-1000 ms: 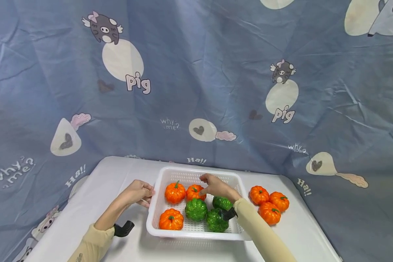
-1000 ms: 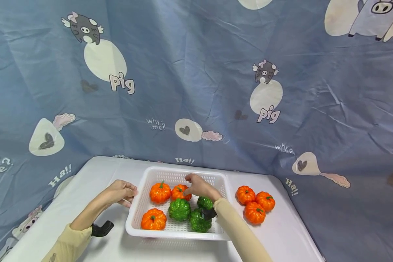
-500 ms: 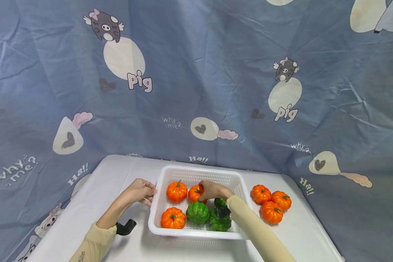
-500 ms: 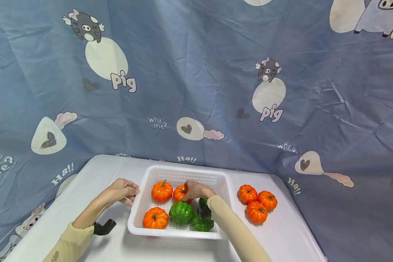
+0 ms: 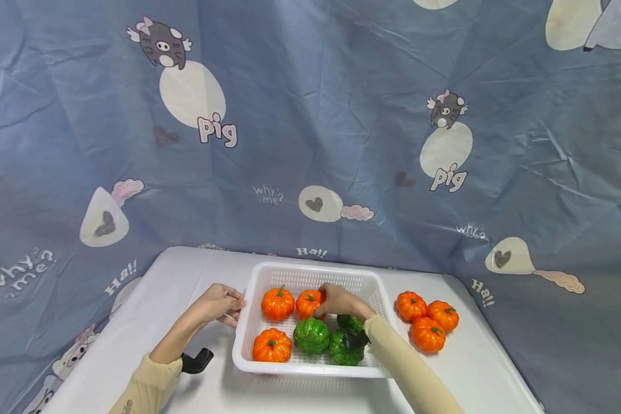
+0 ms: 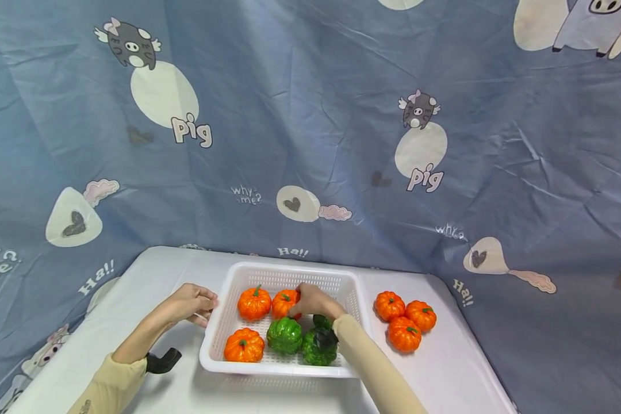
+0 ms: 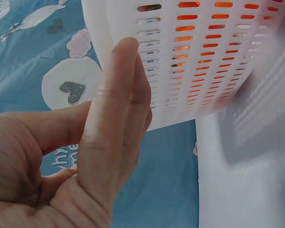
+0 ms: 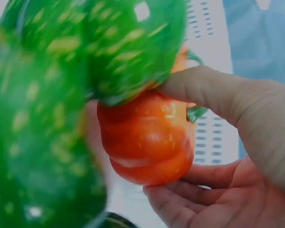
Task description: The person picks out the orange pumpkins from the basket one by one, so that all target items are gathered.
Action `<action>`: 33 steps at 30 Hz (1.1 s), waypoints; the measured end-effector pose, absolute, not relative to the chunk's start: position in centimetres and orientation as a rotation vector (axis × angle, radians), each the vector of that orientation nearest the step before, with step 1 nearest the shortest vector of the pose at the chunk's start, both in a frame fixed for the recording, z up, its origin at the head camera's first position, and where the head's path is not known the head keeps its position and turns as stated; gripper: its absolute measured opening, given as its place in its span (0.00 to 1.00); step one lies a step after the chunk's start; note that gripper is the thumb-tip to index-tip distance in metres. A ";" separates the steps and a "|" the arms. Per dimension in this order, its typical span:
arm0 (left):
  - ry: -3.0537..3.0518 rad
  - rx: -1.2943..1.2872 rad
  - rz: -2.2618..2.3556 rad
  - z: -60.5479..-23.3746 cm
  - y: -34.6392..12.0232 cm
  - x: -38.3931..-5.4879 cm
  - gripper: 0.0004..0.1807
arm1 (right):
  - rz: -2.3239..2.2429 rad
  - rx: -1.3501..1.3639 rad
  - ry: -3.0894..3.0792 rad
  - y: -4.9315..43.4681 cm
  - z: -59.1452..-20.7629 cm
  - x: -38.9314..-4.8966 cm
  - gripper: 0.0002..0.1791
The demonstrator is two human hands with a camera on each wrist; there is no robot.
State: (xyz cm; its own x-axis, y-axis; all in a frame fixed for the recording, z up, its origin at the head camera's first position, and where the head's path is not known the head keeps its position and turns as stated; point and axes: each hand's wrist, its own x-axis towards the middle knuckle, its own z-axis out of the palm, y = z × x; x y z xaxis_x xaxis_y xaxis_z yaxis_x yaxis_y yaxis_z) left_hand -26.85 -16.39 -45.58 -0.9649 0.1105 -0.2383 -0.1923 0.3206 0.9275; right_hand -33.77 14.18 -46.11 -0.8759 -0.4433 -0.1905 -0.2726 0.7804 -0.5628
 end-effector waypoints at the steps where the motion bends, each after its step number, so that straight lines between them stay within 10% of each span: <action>1: 2.332 -0.075 1.689 -45.6 -16.4 -26.9 0.13 | -0.801 -0.547 2.670 14.3 -45.9 -33.6 0.34; 33: 2.309 -0.028 1.670 -45.4 -16.5 -27.1 0.16 | -1.347 -0.326 2.718 21.8 -41.1 -23.9 0.40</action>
State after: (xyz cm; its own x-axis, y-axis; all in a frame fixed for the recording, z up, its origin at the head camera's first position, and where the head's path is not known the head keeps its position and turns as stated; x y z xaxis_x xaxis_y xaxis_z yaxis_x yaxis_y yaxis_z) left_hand -27.14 -16.54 -45.39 -0.9575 0.1527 -0.2445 -0.1843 0.3276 0.9266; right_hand -23.89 21.77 -41.10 -0.9731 -0.2300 0.0135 -0.1501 0.5883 -0.7946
